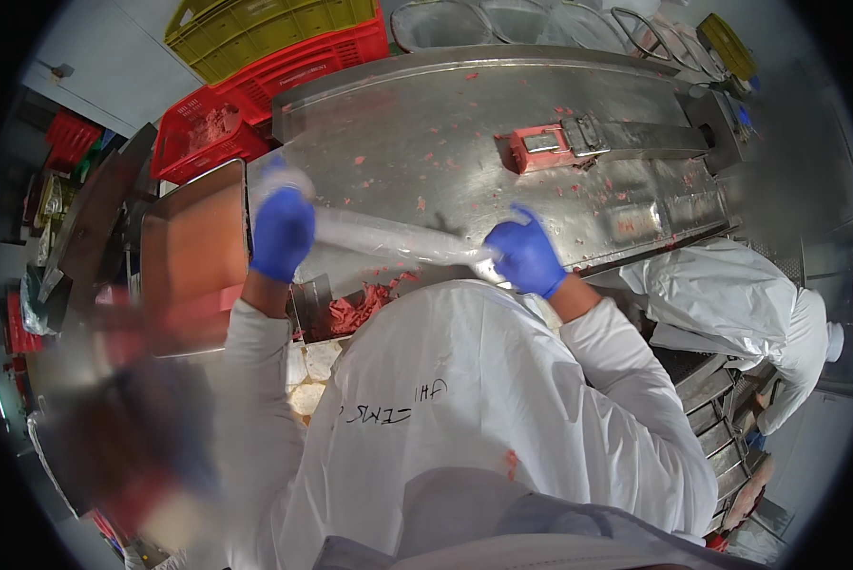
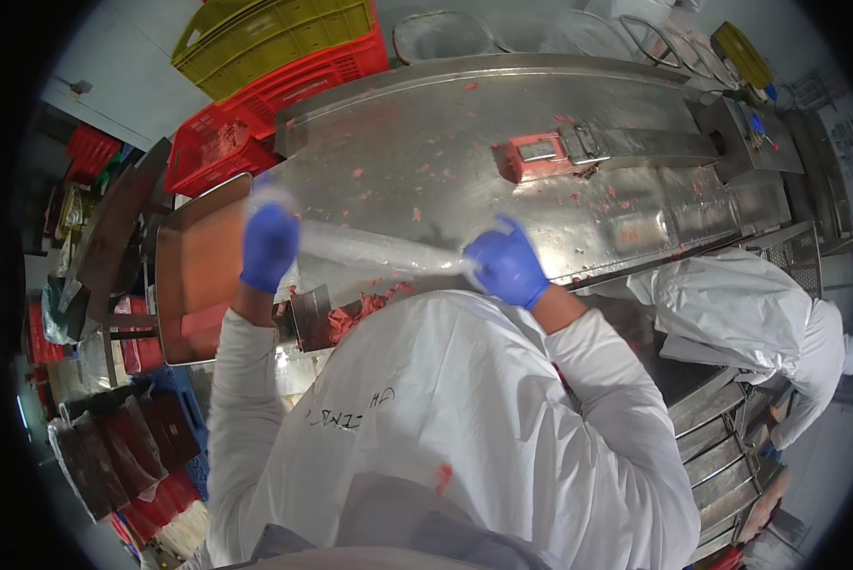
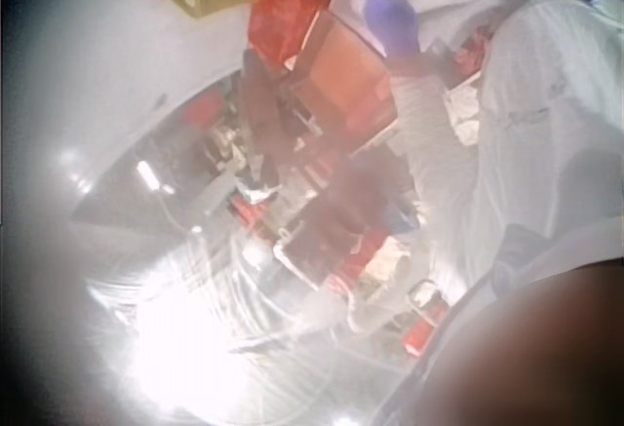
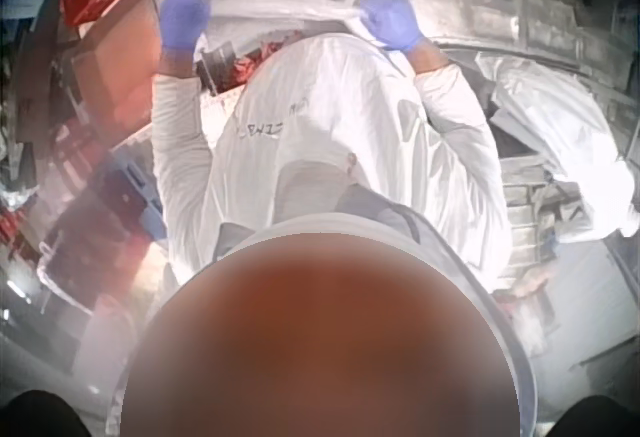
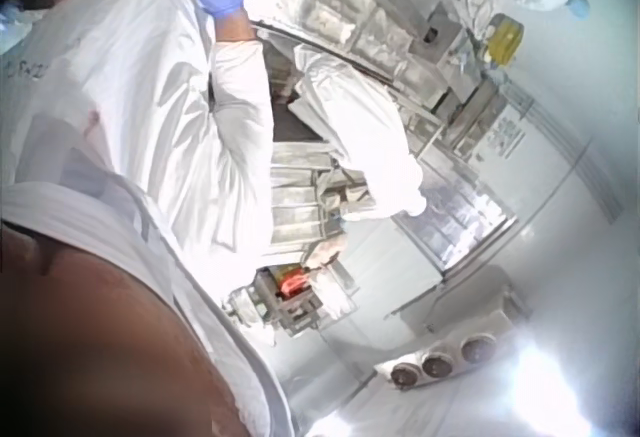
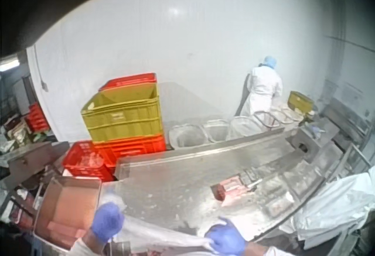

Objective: The person repeatedly places pink rectangular blocks onto a metal table, feeds them through a slicing machine, and collects the resulting shreds. The person also wipes the table surface between cycles.

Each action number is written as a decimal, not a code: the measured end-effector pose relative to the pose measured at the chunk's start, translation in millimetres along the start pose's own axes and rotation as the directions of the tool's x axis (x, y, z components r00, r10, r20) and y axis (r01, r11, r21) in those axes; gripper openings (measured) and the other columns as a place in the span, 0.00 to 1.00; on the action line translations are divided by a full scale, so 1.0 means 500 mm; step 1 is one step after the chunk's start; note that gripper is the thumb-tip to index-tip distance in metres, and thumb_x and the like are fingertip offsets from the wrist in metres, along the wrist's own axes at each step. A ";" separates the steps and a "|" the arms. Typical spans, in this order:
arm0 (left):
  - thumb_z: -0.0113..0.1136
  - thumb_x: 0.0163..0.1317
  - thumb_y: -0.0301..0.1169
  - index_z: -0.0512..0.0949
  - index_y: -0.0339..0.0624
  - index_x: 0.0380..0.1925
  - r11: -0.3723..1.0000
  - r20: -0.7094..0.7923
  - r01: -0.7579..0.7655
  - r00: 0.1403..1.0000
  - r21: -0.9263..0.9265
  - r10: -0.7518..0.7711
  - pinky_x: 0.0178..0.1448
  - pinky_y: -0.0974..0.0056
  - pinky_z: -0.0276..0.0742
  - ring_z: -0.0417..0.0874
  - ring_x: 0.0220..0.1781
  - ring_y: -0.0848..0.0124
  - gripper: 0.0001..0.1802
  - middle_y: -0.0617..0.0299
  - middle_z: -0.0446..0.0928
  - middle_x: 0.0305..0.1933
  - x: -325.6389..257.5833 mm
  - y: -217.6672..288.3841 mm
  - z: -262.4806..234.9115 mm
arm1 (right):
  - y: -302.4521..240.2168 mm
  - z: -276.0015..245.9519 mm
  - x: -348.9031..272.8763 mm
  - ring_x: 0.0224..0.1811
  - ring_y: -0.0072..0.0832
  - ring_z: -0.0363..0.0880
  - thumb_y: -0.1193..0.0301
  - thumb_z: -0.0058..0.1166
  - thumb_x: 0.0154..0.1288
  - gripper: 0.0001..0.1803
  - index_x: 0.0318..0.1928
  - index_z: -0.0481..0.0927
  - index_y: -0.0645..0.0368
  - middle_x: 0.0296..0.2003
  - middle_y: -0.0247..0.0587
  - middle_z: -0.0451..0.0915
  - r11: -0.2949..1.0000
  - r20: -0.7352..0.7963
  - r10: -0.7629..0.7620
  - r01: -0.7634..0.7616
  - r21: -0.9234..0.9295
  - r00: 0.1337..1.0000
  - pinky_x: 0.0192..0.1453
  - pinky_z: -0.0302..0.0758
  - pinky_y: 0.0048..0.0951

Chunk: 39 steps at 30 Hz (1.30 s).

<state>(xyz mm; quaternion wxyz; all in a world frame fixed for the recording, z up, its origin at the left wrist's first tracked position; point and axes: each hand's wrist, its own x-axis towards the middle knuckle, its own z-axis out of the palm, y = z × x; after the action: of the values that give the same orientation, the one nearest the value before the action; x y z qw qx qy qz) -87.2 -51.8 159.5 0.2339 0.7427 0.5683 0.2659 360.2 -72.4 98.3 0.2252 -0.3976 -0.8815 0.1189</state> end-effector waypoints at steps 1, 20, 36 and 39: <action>0.59 0.74 0.34 0.81 0.33 0.57 0.938 0.309 -0.061 0.950 0.341 -0.051 0.54 0.60 0.80 0.81 0.42 0.70 0.18 0.60 0.85 0.50 -0.002 -0.050 0.017 | 0.011 -0.036 0.021 0.49 0.38 0.86 0.69 0.64 0.54 0.16 0.46 0.87 0.48 0.40 0.37 0.88 1.000 -0.164 -0.005 0.003 -0.013 0.986 0.75 0.68 0.51; 0.69 0.69 0.42 0.81 0.37 0.55 0.480 0.754 0.632 0.649 -0.608 0.100 0.53 0.57 0.83 0.87 0.54 0.62 0.23 0.50 0.86 0.51 0.141 0.309 0.339 | -0.036 -0.058 0.012 0.75 0.35 0.71 0.70 0.74 0.61 0.41 0.74 0.72 0.56 0.72 0.47 0.73 0.293 0.190 0.346 -0.299 0.908 0.919 0.78 0.70 0.40; 0.79 0.59 0.36 0.78 0.38 0.57 0.840 0.488 0.101 0.848 -0.533 0.208 0.50 0.59 0.82 0.87 0.41 0.65 0.29 0.52 0.88 0.45 0.296 0.306 0.555 | 0.192 -0.123 -0.065 0.64 0.26 0.77 0.64 0.65 0.73 0.35 0.73 0.65 0.63 0.60 0.41 0.78 0.048 0.243 0.564 -0.325 0.944 0.790 0.66 0.77 0.31; 0.74 0.65 0.34 0.78 0.37 0.59 0.708 0.369 0.046 0.876 -0.705 0.311 0.56 0.62 0.79 0.83 0.43 0.71 0.25 0.62 0.83 0.42 0.381 0.398 0.521 | 0.331 -0.201 -0.040 0.71 0.35 0.72 0.56 0.66 0.72 0.41 0.76 0.63 0.64 0.68 0.46 0.73 0.676 -0.301 0.459 -0.109 0.729 0.836 0.76 0.69 0.40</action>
<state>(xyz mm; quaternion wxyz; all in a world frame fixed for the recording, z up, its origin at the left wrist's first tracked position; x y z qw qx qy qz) 268.7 72.1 118.4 0.6025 0.6810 0.2972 0.2914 528.5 24.2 115.5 0.5358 -0.4383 -0.6181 0.3725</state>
